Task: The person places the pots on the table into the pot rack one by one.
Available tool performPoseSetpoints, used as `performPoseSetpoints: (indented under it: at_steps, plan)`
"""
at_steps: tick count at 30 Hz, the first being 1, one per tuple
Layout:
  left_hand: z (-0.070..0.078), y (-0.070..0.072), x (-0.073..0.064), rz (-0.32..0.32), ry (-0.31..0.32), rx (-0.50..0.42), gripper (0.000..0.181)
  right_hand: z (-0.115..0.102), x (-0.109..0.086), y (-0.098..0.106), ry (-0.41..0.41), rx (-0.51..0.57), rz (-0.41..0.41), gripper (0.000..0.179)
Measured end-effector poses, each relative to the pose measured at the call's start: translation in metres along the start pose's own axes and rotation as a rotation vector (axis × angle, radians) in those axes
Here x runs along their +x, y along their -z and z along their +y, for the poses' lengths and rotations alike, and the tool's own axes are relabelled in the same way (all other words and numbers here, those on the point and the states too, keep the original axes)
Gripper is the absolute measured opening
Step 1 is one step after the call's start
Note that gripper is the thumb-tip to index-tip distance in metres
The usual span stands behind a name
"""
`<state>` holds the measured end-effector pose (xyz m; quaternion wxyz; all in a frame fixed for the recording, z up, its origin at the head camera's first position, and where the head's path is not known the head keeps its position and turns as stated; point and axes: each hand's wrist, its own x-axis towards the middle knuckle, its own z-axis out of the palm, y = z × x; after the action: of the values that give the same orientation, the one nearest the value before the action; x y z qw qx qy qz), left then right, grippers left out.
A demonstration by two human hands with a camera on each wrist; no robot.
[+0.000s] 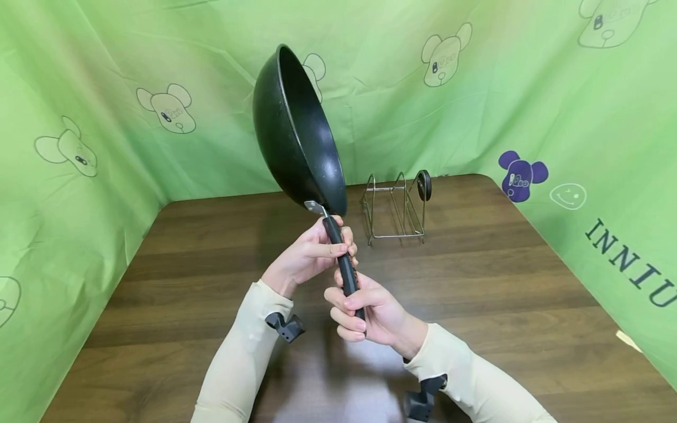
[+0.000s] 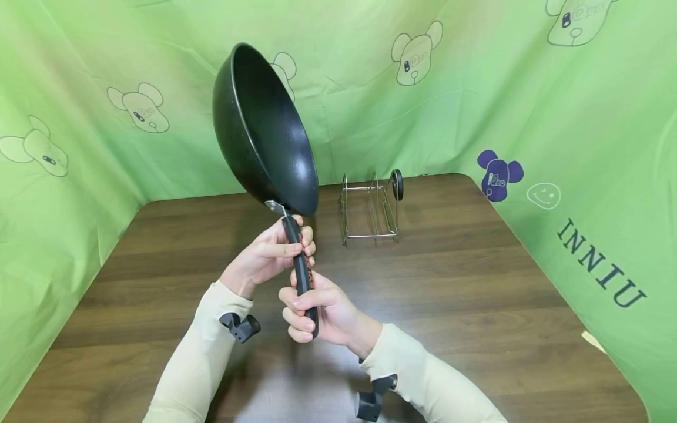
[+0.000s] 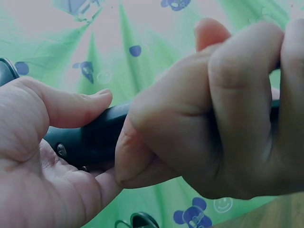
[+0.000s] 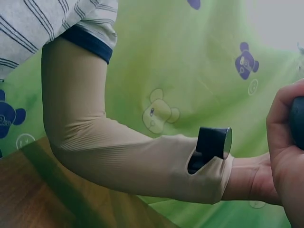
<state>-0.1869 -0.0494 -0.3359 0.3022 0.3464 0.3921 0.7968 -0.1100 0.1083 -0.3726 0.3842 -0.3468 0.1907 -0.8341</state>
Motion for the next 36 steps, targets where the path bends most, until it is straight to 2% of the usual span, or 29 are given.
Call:
performPoseSetpoints:
  at_steps: [4, 7, 14, 22, 30, 36]
  plan:
    - [0.003, -0.007, 0.007, -0.002, -0.008, 0.031, 0.036, -0.003, -0.001, 0.000, 0.036, 0.003, -0.066, 0.022]
    - [0.005, -0.011, 0.013, 0.000, -0.001, 0.047, 0.037, -0.007, -0.001, -0.002, 0.052, 0.023, -0.089, 0.023]
    - [0.003, -0.011, 0.023, -0.008, 0.028, 0.046, 0.041, -0.011, -0.004, -0.001, 0.069, 0.021, -0.074, 0.025]
    - [0.000, -0.011, 0.029, 0.006, -0.023, 0.033, 0.040, -0.018, -0.006, 0.003, 0.078, 0.062, -0.116, 0.027]
    - [-0.005, -0.015, 0.038, 0.032, -0.042, 0.041, 0.042, -0.017, -0.007, 0.005, 0.116, 0.081, -0.138, 0.028]
    - [-0.006, -0.017, 0.046, 0.013, -0.001, 0.059, 0.037, -0.019, -0.012, 0.008, 0.145, 0.083, -0.167, 0.028]
